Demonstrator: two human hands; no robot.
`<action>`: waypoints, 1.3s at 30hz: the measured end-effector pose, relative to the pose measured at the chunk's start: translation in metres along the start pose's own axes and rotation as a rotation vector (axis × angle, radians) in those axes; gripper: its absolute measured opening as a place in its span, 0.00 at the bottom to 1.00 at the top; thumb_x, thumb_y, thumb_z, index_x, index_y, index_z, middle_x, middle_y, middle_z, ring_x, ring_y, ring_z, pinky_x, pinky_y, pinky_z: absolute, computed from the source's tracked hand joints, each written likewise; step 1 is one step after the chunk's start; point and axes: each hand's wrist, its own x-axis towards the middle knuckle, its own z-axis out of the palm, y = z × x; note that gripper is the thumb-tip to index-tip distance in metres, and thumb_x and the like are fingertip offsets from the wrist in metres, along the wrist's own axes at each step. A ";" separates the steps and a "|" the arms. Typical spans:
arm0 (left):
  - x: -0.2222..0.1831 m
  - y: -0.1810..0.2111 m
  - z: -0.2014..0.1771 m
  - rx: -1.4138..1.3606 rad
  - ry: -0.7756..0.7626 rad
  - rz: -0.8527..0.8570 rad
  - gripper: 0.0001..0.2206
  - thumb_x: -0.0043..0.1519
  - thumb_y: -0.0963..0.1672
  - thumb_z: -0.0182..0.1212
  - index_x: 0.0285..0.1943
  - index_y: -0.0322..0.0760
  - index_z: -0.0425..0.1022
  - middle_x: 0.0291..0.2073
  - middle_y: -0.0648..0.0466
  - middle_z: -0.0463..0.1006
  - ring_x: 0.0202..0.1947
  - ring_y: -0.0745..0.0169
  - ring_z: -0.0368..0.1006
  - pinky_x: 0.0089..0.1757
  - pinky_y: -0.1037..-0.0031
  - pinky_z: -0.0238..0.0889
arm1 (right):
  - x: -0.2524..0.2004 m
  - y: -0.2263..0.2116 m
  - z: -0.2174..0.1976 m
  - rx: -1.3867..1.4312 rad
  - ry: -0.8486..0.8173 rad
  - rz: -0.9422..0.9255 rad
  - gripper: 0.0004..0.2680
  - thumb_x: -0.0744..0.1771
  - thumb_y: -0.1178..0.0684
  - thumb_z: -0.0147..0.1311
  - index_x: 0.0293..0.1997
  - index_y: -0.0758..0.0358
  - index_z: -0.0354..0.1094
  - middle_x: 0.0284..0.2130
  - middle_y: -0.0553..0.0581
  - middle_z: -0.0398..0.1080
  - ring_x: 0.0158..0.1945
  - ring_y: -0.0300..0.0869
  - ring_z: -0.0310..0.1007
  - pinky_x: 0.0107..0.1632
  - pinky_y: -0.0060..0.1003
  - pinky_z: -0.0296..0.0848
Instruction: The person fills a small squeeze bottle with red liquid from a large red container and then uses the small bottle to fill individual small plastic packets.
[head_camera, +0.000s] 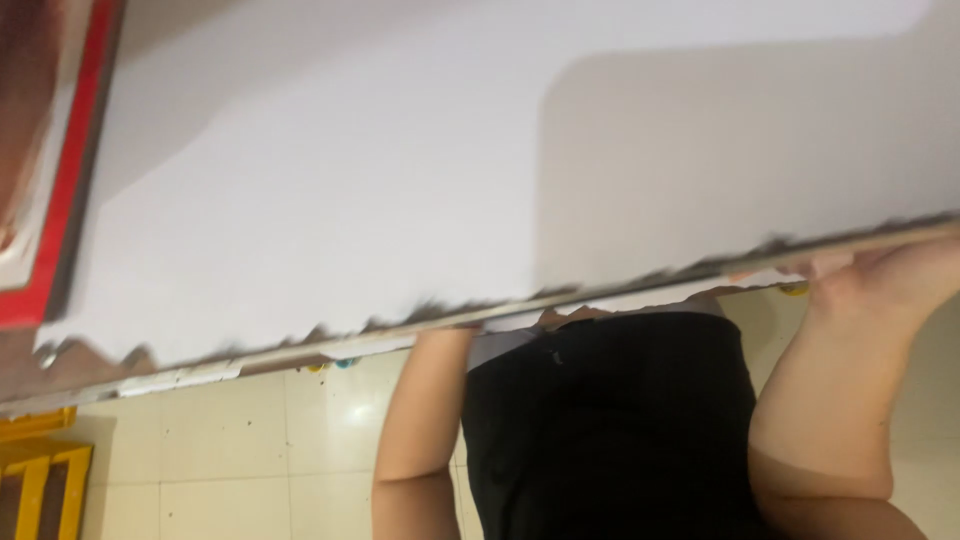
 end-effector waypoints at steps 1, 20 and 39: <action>0.009 0.015 0.008 -0.013 -0.029 -0.012 0.06 0.67 0.42 0.63 0.45 0.35 0.84 0.33 0.47 0.83 0.32 0.54 0.78 0.38 0.63 0.72 | 0.004 -0.002 -0.004 0.025 0.023 -0.014 0.28 0.73 0.34 0.34 0.75 0.71 0.50 0.61 0.70 0.61 0.60 0.58 0.69 0.50 0.51 0.74; -0.038 0.083 -0.083 -0.620 0.560 -0.058 0.05 0.65 0.41 0.65 0.44 0.30 0.83 0.35 0.51 0.83 0.36 0.62 0.76 0.42 0.74 0.70 | -0.014 0.009 -0.035 0.316 0.191 -0.089 0.16 0.72 0.47 0.55 0.67 0.59 0.61 0.61 0.52 0.68 0.68 0.44 0.65 0.72 0.40 0.65; -0.154 0.118 -0.135 -1.373 0.471 -0.104 0.06 0.58 0.36 0.71 0.42 0.28 0.80 0.40 0.52 0.82 0.42 0.67 0.76 0.46 0.78 0.71 | -0.061 -0.015 0.090 0.259 0.000 -0.117 0.21 0.71 0.40 0.61 0.63 0.68 0.64 0.55 0.56 0.70 0.58 0.42 0.68 0.64 0.38 0.67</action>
